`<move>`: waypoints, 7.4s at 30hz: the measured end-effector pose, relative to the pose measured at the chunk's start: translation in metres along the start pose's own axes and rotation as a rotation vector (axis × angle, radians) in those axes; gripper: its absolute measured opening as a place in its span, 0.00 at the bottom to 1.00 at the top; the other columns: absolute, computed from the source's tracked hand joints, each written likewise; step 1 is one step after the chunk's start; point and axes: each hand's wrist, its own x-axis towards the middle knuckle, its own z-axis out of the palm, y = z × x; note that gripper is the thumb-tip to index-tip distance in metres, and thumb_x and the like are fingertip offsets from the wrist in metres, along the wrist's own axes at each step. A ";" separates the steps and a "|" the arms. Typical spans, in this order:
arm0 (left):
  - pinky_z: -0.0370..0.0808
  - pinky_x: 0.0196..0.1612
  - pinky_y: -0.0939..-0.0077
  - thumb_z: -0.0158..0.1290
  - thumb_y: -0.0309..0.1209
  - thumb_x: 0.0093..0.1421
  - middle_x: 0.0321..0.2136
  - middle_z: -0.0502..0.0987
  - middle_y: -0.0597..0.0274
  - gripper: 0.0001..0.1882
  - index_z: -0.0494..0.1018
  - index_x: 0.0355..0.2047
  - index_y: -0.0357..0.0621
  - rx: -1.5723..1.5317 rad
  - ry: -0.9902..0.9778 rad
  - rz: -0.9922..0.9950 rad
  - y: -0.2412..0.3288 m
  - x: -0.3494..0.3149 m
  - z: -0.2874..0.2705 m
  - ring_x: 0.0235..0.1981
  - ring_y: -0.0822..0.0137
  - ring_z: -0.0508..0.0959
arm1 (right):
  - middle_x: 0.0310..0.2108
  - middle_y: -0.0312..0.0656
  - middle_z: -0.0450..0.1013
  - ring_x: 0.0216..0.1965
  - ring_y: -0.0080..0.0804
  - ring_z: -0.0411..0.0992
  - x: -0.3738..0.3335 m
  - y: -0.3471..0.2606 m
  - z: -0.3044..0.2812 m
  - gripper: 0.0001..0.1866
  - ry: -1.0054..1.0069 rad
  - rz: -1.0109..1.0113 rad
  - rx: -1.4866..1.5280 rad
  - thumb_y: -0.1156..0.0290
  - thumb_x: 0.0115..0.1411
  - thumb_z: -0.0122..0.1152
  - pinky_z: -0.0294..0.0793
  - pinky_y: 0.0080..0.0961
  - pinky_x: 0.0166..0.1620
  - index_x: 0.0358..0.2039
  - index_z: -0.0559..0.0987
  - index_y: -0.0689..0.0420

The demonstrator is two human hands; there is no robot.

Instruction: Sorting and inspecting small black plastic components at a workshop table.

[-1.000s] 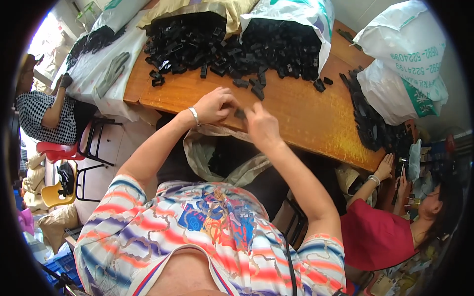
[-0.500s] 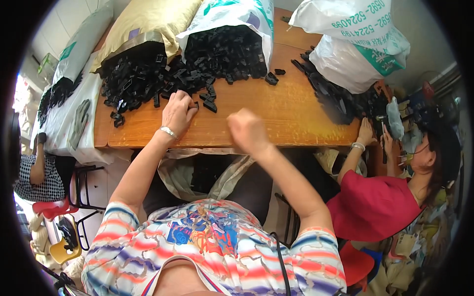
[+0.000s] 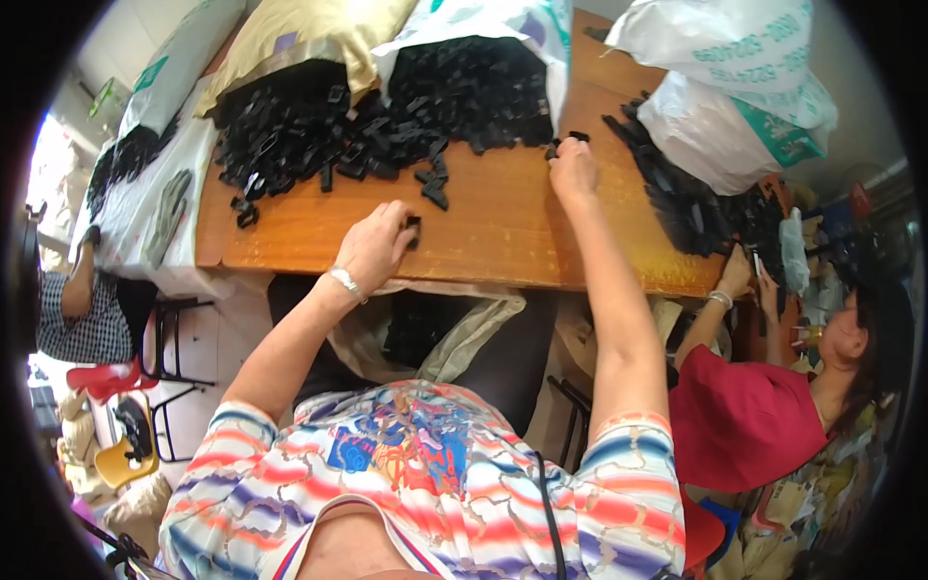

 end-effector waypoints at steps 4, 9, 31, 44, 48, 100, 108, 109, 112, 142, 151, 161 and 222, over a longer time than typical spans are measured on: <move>0.76 0.38 0.62 0.51 0.21 0.53 0.33 0.71 0.54 0.18 0.74 0.44 0.52 0.195 0.058 0.206 -0.005 0.007 -0.001 0.39 0.53 0.75 | 0.34 0.48 0.79 0.39 0.45 0.77 -0.003 0.007 -0.005 0.17 -0.106 0.010 0.163 0.67 0.46 0.75 0.76 0.38 0.42 0.34 0.79 0.59; 0.75 0.36 0.68 0.54 0.25 0.52 0.33 0.69 0.58 0.14 0.78 0.39 0.53 0.329 -0.058 0.419 -0.017 0.015 -0.007 0.39 0.58 0.72 | 0.29 0.45 0.77 0.34 0.42 0.76 -0.026 -0.012 -0.015 0.15 -0.254 -0.060 0.214 0.69 0.45 0.75 0.75 0.35 0.39 0.29 0.79 0.60; 0.73 0.43 0.66 0.63 0.33 0.49 0.31 0.73 0.62 0.13 0.79 0.36 0.46 -0.003 0.027 0.101 -0.034 -0.004 -0.003 0.39 0.59 0.73 | 0.34 0.46 0.72 0.34 0.49 0.75 -0.138 -0.142 -0.011 0.11 -0.194 -0.589 0.552 0.79 0.48 0.68 0.76 0.38 0.37 0.34 0.79 0.59; 0.74 0.44 0.64 0.60 0.31 0.50 0.33 0.75 0.60 0.13 0.79 0.37 0.44 0.043 0.016 0.120 -0.036 -0.001 -0.003 0.41 0.56 0.74 | 0.41 0.47 0.69 0.41 0.44 0.72 -0.159 -0.142 -0.006 0.19 0.009 -0.841 0.106 0.78 0.55 0.57 0.77 0.35 0.40 0.48 0.76 0.64; 0.77 0.44 0.68 0.52 0.21 0.51 0.36 0.80 0.54 0.12 0.78 0.36 0.39 -0.155 -0.392 0.067 -0.040 0.005 -0.033 0.36 0.58 0.80 | 0.34 0.46 0.71 0.37 0.45 0.74 -0.183 -0.138 -0.009 0.15 -0.085 -0.757 0.291 0.77 0.54 0.58 0.77 0.37 0.37 0.43 0.79 0.56; 0.73 0.49 0.63 0.64 0.28 0.49 0.38 0.73 0.56 0.14 0.77 0.38 0.42 -0.111 0.119 0.115 -0.033 -0.008 0.006 0.45 0.54 0.72 | 0.36 0.47 0.74 0.35 0.44 0.76 -0.111 -0.059 -0.034 0.14 -0.163 -0.297 0.375 0.73 0.56 0.64 0.75 0.36 0.41 0.43 0.79 0.60; 0.73 0.48 0.64 0.64 0.28 0.49 0.37 0.74 0.57 0.13 0.78 0.36 0.42 -0.128 0.117 0.114 -0.031 -0.005 0.008 0.43 0.54 0.72 | 0.31 0.44 0.73 0.28 0.35 0.74 -0.125 -0.091 -0.031 0.11 -0.093 -0.469 0.482 0.76 0.51 0.69 0.75 0.28 0.33 0.37 0.80 0.61; 0.72 0.47 0.64 0.64 0.28 0.48 0.36 0.73 0.57 0.14 0.77 0.36 0.42 -0.131 0.129 0.121 -0.031 -0.004 0.009 0.42 0.54 0.72 | 0.31 0.44 0.73 0.28 0.35 0.74 -0.129 -0.105 -0.032 0.11 -0.102 -0.494 0.503 0.76 0.51 0.69 0.75 0.28 0.33 0.37 0.80 0.61; 0.72 0.46 0.64 0.64 0.28 0.47 0.35 0.74 0.57 0.14 0.77 0.35 0.42 -0.147 0.148 0.128 -0.033 -0.004 0.011 0.41 0.54 0.72 | 0.32 0.43 0.73 0.29 0.36 0.75 -0.136 -0.130 -0.027 0.11 -0.121 -0.544 0.554 0.77 0.51 0.69 0.75 0.29 0.33 0.37 0.80 0.61; 0.74 0.47 0.55 0.54 0.37 0.59 0.42 0.77 0.50 0.14 0.76 0.44 0.48 -0.034 0.055 -0.100 -0.003 0.057 0.016 0.44 0.48 0.76 | 0.33 0.44 0.72 0.34 0.47 0.75 -0.250 -0.129 0.014 0.14 -0.350 -0.625 0.548 0.69 0.52 0.67 0.76 0.39 0.34 0.40 0.79 0.55; 0.75 0.39 0.61 0.60 0.34 0.54 0.30 0.79 0.59 0.08 0.77 0.31 0.46 -0.161 0.232 -0.310 0.005 0.077 0.041 0.38 0.55 0.78 | 0.29 0.48 0.75 0.34 0.48 0.75 -0.079 0.000 -0.034 0.05 0.234 -0.318 0.267 0.74 0.57 0.58 0.75 0.39 0.37 0.31 0.82 0.56; 0.74 0.41 0.61 0.54 0.20 0.51 0.29 0.78 0.58 0.07 0.76 0.31 0.42 0.045 0.155 0.141 0.001 0.046 0.018 0.39 0.53 0.75 | 0.50 0.56 0.69 0.47 0.55 0.74 0.042 0.041 -0.013 0.17 -0.046 -0.120 -0.195 0.75 0.63 0.45 0.74 0.45 0.51 0.49 0.78 0.53; 0.73 0.46 0.66 0.48 0.22 0.53 0.32 0.76 0.56 0.12 0.78 0.36 0.40 -0.106 -0.185 0.243 -0.042 0.011 -0.005 0.39 0.53 0.74 | 0.35 0.48 0.69 0.35 0.47 0.74 -0.154 -0.129 -0.015 0.11 -0.164 -0.780 0.242 0.74 0.53 0.62 0.77 0.38 0.36 0.38 0.76 0.59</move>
